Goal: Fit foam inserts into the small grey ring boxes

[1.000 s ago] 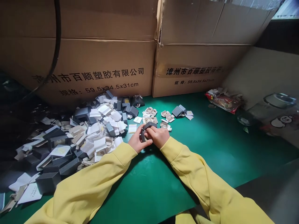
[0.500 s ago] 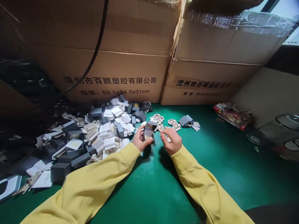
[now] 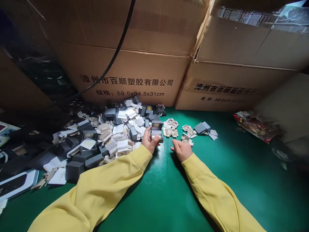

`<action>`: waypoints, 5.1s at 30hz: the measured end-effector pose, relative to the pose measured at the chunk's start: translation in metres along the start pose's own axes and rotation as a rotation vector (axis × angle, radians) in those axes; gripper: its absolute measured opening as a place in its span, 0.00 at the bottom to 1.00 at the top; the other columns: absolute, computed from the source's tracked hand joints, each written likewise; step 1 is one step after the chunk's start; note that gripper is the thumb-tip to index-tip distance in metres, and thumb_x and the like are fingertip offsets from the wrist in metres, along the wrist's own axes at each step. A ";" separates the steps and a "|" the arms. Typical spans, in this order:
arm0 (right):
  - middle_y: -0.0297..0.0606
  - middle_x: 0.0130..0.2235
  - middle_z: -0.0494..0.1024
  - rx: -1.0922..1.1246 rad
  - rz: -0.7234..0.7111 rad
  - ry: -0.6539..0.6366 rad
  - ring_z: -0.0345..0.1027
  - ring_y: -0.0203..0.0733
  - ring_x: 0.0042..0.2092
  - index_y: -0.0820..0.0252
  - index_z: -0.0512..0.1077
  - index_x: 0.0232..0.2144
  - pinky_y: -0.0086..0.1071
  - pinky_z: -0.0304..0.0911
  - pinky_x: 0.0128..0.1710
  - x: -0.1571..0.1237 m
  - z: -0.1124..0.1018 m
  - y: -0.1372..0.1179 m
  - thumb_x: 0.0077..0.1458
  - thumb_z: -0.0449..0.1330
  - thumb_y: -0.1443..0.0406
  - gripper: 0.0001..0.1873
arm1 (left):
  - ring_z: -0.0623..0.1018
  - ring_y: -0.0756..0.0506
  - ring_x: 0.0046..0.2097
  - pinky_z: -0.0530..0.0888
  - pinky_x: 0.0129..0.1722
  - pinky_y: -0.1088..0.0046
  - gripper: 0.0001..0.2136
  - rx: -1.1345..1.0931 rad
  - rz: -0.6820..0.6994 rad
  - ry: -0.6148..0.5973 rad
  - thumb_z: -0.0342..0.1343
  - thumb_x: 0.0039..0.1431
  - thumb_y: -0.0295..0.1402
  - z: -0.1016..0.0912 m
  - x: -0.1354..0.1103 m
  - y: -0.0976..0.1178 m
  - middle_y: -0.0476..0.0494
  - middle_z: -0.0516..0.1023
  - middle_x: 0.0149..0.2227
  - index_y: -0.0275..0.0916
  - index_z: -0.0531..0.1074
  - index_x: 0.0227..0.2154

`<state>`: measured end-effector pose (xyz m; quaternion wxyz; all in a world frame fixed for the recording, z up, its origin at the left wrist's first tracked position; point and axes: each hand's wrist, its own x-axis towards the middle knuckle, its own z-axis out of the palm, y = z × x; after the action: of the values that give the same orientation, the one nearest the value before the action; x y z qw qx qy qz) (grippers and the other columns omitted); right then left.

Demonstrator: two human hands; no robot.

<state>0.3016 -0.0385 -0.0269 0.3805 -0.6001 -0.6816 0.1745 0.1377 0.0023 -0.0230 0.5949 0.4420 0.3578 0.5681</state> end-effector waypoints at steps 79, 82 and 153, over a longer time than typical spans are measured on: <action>0.34 0.31 0.75 -0.244 -0.070 0.015 0.61 0.43 0.40 0.55 0.70 0.39 0.36 0.52 0.41 0.034 0.023 -0.003 0.48 0.58 0.66 0.13 | 0.77 0.42 0.43 0.73 0.44 0.67 0.19 -0.493 -0.309 0.032 0.49 0.52 0.47 0.005 0.009 0.011 0.40 0.78 0.36 0.36 0.72 0.33; 0.37 0.36 0.76 -0.321 -0.121 0.058 0.60 0.45 0.43 0.57 0.70 0.42 0.38 0.51 0.43 0.031 0.022 -0.001 0.49 0.56 0.69 0.15 | 0.77 0.42 0.43 0.72 0.44 0.67 0.19 -0.492 -0.304 0.021 0.48 0.53 0.47 0.005 0.009 0.011 0.40 0.78 0.36 0.35 0.71 0.35; 0.39 0.34 0.75 -0.432 -0.472 0.197 0.59 0.42 0.37 0.58 0.72 0.31 0.36 0.54 0.37 0.021 0.001 0.009 0.56 0.51 0.67 0.09 | 0.79 0.44 0.30 0.74 0.31 0.70 0.21 -0.365 -0.318 0.014 0.41 0.57 0.49 0.001 0.008 0.014 0.40 0.78 0.28 0.34 0.68 0.34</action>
<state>0.3069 -0.0164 -0.0276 0.3385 -0.5064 -0.7830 -0.1256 0.1346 0.0092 -0.0091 0.7444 0.2615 0.3183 0.5255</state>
